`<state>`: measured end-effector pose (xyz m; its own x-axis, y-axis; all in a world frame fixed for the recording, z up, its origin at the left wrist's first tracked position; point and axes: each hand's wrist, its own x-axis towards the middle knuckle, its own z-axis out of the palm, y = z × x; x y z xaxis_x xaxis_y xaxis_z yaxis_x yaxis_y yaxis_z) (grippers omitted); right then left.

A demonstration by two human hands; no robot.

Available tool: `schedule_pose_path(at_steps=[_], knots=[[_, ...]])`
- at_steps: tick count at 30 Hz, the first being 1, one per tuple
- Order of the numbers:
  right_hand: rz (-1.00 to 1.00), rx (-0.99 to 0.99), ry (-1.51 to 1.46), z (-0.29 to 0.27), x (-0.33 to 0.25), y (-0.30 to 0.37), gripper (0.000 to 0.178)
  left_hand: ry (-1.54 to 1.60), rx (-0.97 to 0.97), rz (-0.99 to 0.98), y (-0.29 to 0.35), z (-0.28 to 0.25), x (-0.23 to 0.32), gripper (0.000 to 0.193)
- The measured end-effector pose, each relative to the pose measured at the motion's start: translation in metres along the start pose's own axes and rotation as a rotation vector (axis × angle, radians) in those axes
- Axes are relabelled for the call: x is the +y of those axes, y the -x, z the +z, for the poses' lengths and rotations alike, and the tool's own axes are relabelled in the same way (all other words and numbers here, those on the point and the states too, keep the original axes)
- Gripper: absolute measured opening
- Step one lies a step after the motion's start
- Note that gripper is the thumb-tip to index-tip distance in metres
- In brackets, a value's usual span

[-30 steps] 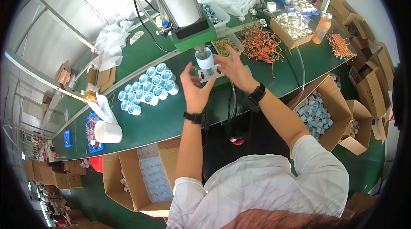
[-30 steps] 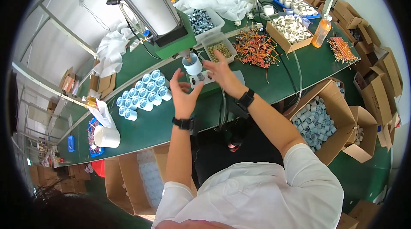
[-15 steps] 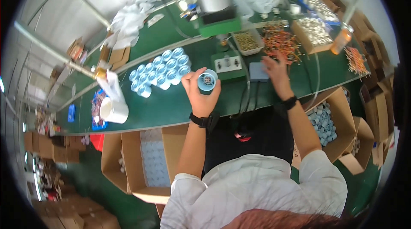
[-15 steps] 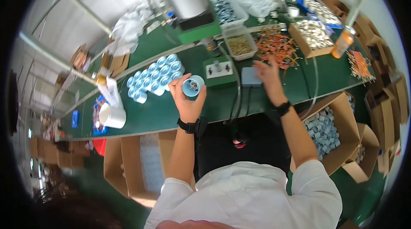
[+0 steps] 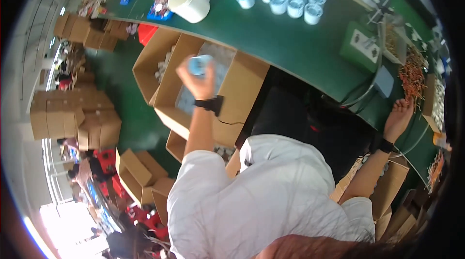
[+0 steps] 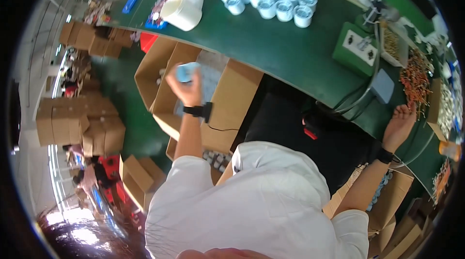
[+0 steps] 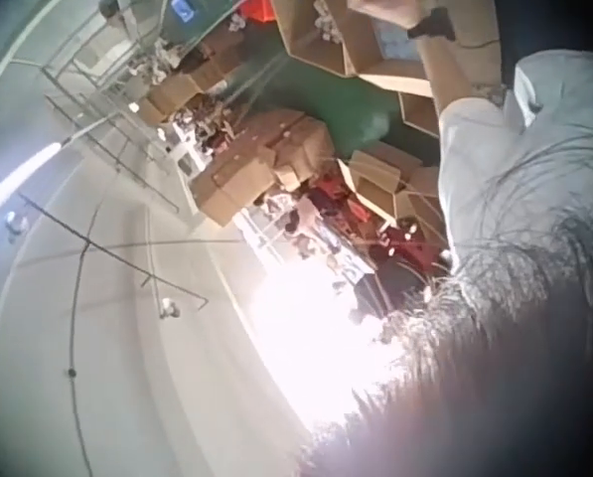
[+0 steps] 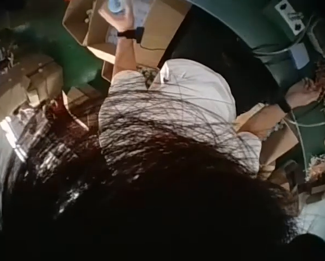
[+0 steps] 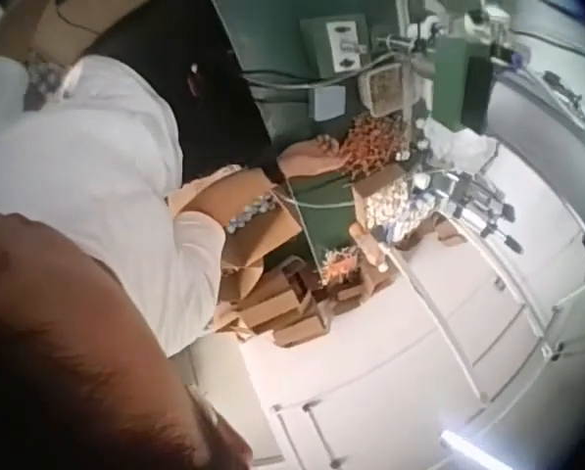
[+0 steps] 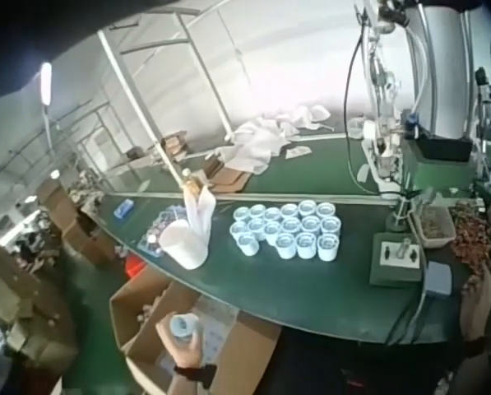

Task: Assembling electronic components by inserting wires into blue plastic housings and using a pressing machine.

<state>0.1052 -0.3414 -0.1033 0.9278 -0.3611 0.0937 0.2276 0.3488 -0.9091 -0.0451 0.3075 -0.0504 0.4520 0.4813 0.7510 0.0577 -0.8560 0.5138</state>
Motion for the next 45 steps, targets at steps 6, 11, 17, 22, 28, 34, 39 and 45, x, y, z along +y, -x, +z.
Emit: schedule_pose_path(at_steps=[6, 11, 17, 22, 28, 34, 39, 45], knots=[[-0.075, -0.06, 0.123, 0.003, -0.013, -0.003, 0.054, -0.602, 0.529, -0.843, 0.098, -0.187, -0.179, 0.042], [0.045, -0.055, 0.002, -0.001, 0.032, -0.006, 0.053, -0.741, -0.364, -1.424, 0.244, -0.474, -0.348, 0.038], [-0.089, -0.085, 0.187, -0.01, -0.014, -0.013, 0.05, -0.01, -0.205, -2.161, 0.426, -0.327, -0.304, 0.043], [-0.12, -0.067, 0.07, -0.01, -0.009, -0.01, 0.044, -0.965, -0.715, -1.718, 0.346, -0.322, -0.314, 0.044], [-0.148, -0.026, 0.082, 0.013, -0.005, 0.007, 0.039, -0.963, 0.227, -0.814, 0.183, -0.248, -0.243, 0.023], [-0.135, -0.036, 0.103, 0.031, -0.014, 0.018, 0.036, -0.1, 0.026, -0.296, -0.022, -0.078, -0.055, 0.026], [-0.192, 0.02, 0.164, 0.033, -0.019, 0.022, 0.036, 0.067, -0.396, 0.19, -0.092, 0.074, 0.052, 0.048], [-0.135, 0.001, 0.298, 0.057, -0.024, 0.035, 0.029, -0.156, -0.492, 0.28, -0.117, 0.201, 0.001, 0.064]])
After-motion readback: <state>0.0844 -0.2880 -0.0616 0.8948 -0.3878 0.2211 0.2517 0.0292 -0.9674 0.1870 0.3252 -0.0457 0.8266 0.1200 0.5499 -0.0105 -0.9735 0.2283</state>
